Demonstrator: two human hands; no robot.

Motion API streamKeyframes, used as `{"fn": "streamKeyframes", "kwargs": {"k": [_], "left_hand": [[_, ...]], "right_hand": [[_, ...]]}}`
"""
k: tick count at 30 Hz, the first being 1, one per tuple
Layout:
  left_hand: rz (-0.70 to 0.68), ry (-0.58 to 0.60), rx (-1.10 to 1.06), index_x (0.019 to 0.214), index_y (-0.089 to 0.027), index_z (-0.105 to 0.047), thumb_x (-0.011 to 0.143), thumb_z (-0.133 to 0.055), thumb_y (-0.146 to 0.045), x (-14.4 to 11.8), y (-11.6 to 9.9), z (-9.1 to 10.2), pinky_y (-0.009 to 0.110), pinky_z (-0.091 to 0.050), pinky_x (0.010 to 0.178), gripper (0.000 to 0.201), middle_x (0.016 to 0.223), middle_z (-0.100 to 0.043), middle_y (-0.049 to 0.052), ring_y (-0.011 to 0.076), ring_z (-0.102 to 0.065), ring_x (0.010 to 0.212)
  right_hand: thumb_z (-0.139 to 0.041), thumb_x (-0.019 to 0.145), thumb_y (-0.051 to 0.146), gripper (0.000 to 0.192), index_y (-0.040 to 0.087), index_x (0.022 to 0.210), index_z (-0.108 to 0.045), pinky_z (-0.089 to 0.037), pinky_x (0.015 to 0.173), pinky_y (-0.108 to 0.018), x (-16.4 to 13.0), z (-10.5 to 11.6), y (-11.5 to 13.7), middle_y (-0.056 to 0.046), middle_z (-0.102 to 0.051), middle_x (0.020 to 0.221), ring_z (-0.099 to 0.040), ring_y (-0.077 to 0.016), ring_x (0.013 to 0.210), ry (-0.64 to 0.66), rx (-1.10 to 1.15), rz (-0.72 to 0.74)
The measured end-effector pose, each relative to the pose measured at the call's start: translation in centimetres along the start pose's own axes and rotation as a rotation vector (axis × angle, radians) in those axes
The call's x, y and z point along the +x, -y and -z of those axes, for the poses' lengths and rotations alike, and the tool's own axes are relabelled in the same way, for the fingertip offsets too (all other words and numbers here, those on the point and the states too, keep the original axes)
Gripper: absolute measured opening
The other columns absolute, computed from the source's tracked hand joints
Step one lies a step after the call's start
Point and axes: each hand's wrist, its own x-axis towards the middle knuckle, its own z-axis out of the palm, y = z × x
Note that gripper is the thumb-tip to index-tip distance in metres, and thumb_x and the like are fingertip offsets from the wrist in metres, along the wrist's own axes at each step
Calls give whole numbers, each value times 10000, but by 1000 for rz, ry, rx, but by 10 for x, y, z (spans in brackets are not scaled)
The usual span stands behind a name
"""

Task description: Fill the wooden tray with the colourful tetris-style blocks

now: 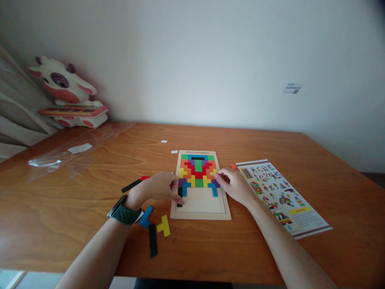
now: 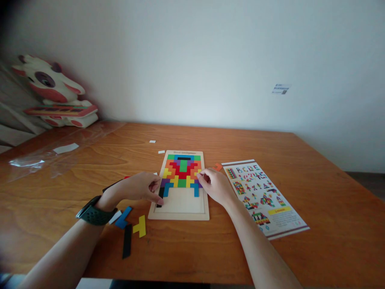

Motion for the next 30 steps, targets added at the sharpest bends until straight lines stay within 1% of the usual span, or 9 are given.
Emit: {"fn": "streamKeyframes", "kwargs": {"k": [5, 8, 11, 13, 17, 20, 24, 27, 30], "left_hand": [[-12, 0, 4, 624, -214, -472, 663, -722, -640, -1, 2, 1, 295, -238, 561, 496, 616, -517, -46, 139, -442, 593], [2, -4, 33, 626, -216, -449, 585, -763, -669, -1, 2, -2, 297, -204, 549, 553, 597, -500, -58, 131, -418, 570], [22, -7, 65, 628, -218, -431, 477, -835, -633, -1, 1, -5, 297, -187, 541, 598, 592, -492, -70, 125, -403, 555], [31, -10, 54, 619, -217, -422, 467, -846, -614, -1, 0, -5, 295, -189, 535, 601, 587, -488, -72, 124, -399, 550], [8, 9, -13, 607, -211, -430, 501, -843, -559, -1, 3, -1, 285, -214, 533, 550, 600, -496, -70, 119, -408, 560], [-7, 16, -18, 609, -211, -454, 552, -803, -615, -1, 3, -1, 286, -222, 532, 536, 601, -502, -62, 123, -413, 562], [40, -49, 21, 619, -214, -459, 639, -704, -727, 4, 0, -6, 297, -222, 532, 569, 589, -509, -44, 134, -417, 556], [51, -105, 49, 631, -214, -461, 650, -707, -713, 7, -2, -9, 301, -216, 536, 556, 606, -521, -37, 134, -412, 555], [41, -96, 42, 628, -211, -465, 696, -682, -687, 8, -1, -8, 298, -221, 537, 528, 601, -517, -37, 129, -410, 551]], "right_hand": [[-511, 979, 433, 305, 206, 853, -671, -399, 588, -293, 0, 0, 0, -22, -680, 774, -576, -152, 620, 11, 9, -3], [-513, 976, 435, 305, 204, 861, -675, -409, 594, -296, 0, 0, 1, -31, -685, 787, -587, -160, 639, 10, 4, -5], [-509, 975, 442, 313, 203, 858, -674, -411, 592, -295, 0, 0, 1, -34, -691, 785, -591, -161, 636, 9, -1, -6], [-509, 975, 442, 311, 205, 862, -675, -409, 589, -293, 0, 0, 2, -32, -695, 782, -590, -158, 628, 9, 1, -4], [-509, 972, 439, 306, 205, 872, -678, -412, 589, -292, 0, 1, 2, -39, -702, 794, -600, -163, 636, 12, -2, -3], [-507, 971, 443, 305, 206, 882, -677, -421, 595, -293, 0, 1, 2, -39, -697, 783, -607, -169, 646, 11, -2, -1], [-509, 974, 447, 306, 207, 893, -681, -418, 590, -293, 0, 0, 1, -34, -691, 775, -603, -167, 639, 16, -4, -11], [-509, 976, 456, 312, 209, 888, -679, -421, 593, -295, 0, 1, 2, -35, -697, 779, -609, -170, 647, 19, -3, -16], [-506, 977, 455, 311, 211, 886, -677, -422, 595, -295, 0, 1, 3, -40, -710, 803, -616, -171, 653, 23, 3, -14]]}}
